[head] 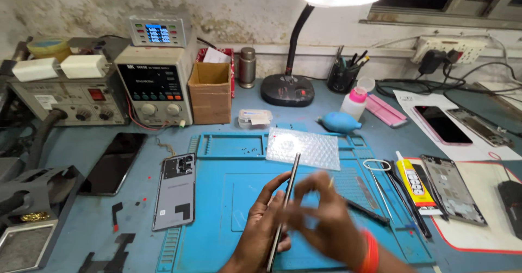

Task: The person reassembles a disassembled smartphone at a repair bench, pressing the frame and screen together by hand, then powers the phone on and wipes the screen and edges with a tissue while the device boots and runs a touch test.

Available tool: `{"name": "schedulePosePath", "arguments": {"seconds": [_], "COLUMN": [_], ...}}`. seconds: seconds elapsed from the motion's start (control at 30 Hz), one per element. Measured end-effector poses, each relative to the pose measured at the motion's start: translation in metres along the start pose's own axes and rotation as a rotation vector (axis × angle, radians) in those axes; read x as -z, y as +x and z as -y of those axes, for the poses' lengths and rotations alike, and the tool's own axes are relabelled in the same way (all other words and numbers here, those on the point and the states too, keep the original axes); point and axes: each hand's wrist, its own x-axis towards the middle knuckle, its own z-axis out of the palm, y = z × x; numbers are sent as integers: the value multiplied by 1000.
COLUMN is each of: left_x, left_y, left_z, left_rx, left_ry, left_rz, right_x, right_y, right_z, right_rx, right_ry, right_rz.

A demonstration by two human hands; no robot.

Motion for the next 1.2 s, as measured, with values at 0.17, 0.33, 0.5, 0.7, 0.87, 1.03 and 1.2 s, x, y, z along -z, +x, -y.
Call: {"name": "schedulePosePath", "arguments": {"seconds": [0.17,0.33,0.5,0.7,0.87,1.03,1.2], "left_x": [1,-1,-4,-11,-13,-13,-11], "left_y": [-1,1,-2,-2,-6,-5,-3], "left_z": [0,-24,-47,-51,-53,-50,-46], "left_rx": [29,47,24,-3,6,15,-7], "left_ry": [-169,-157,-128,-137,-69,-59,-63], "left_rz": [34,-145,-206,-166,-217,-213,-167], "right_x": [-2,14,21,14,17,14,13], "right_y": [-22,-17,-17,-27,-30,-35,-29], "right_z": [1,-22,-19,-14,-15,-18,-25], "right_rx": [-107,-455,-857,-603,-652,-702,-719], "right_ry": [55,306,230,26,1,-41,-87], "right_rz": [11,30,673,624,578,558,522]}}
